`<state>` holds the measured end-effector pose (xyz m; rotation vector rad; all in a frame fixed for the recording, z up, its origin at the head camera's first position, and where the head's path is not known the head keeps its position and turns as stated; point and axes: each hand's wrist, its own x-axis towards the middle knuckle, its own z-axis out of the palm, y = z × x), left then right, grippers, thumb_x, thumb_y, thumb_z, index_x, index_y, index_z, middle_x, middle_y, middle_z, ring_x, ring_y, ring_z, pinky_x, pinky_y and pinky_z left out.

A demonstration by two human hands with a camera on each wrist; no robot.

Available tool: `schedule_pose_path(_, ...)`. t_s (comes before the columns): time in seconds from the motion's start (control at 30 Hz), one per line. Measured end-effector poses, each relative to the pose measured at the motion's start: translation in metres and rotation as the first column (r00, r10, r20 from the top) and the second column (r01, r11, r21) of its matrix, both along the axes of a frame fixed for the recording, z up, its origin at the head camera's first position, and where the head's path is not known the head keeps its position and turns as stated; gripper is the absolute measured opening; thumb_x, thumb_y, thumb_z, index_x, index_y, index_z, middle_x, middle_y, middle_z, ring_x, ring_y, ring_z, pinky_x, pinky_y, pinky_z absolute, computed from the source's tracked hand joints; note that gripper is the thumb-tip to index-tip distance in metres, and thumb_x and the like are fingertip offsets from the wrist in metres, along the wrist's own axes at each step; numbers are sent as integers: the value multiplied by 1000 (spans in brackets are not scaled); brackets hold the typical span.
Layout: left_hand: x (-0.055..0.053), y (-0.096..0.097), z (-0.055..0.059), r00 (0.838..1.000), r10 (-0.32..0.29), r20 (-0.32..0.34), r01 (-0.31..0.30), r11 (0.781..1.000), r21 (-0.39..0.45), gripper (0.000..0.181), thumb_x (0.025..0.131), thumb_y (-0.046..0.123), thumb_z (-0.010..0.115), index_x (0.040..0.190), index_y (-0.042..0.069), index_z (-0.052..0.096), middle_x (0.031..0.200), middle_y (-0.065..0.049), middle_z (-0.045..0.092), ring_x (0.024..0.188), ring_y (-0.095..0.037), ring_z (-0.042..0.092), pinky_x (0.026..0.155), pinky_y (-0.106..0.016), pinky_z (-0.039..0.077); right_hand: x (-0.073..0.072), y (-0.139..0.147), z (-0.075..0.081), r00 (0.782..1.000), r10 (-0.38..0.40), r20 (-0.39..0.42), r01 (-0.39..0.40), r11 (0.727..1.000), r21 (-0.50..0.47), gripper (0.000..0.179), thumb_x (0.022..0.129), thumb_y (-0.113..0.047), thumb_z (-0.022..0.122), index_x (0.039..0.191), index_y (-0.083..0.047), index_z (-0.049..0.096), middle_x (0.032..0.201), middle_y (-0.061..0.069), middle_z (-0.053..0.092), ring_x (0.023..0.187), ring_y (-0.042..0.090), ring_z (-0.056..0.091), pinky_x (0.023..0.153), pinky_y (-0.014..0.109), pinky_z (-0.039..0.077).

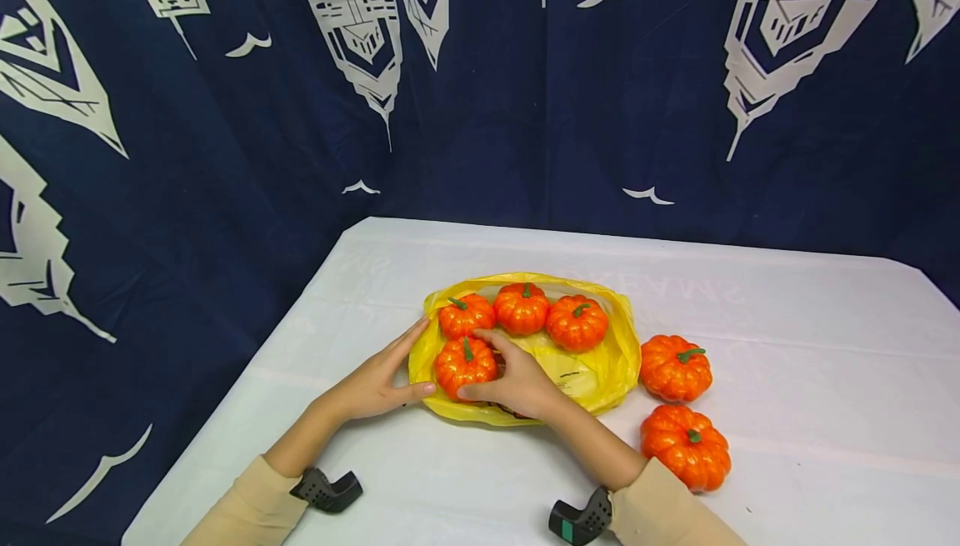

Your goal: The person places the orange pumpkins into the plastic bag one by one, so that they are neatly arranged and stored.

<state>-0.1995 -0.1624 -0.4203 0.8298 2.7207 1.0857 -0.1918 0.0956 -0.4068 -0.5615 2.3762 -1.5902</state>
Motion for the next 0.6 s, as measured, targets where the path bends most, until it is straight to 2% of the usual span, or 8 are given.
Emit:
schedule_pose_path(0.17, 0, 0, 1, 1000, 3, 0, -3, 1000, -1, 94, 89, 50, 67, 158, 19, 11, 162, 0, 11, 146, -23, 16, 115, -49, 22, -1, 1, -1, 1000, -8, -12, 8, 1000, 7, 83, 77, -23, 84, 145, -4, 41, 146, 17, 44, 128, 39, 47, 105, 50, 40)
schedule_pose_path(0.6, -1, 1, 0, 1000, 6, 7, -6, 1000, 4, 94, 89, 49, 67, 158, 18, 12, 162, 0, 10, 146, -24, 16, 114, -51, 22, -1, 12, 7, 1000, -2, 2, 2, 1000, -15, 83, 76, -20, 85, 145, -3, 41, 141, 19, 48, 127, 37, 48, 104, 52, 40)
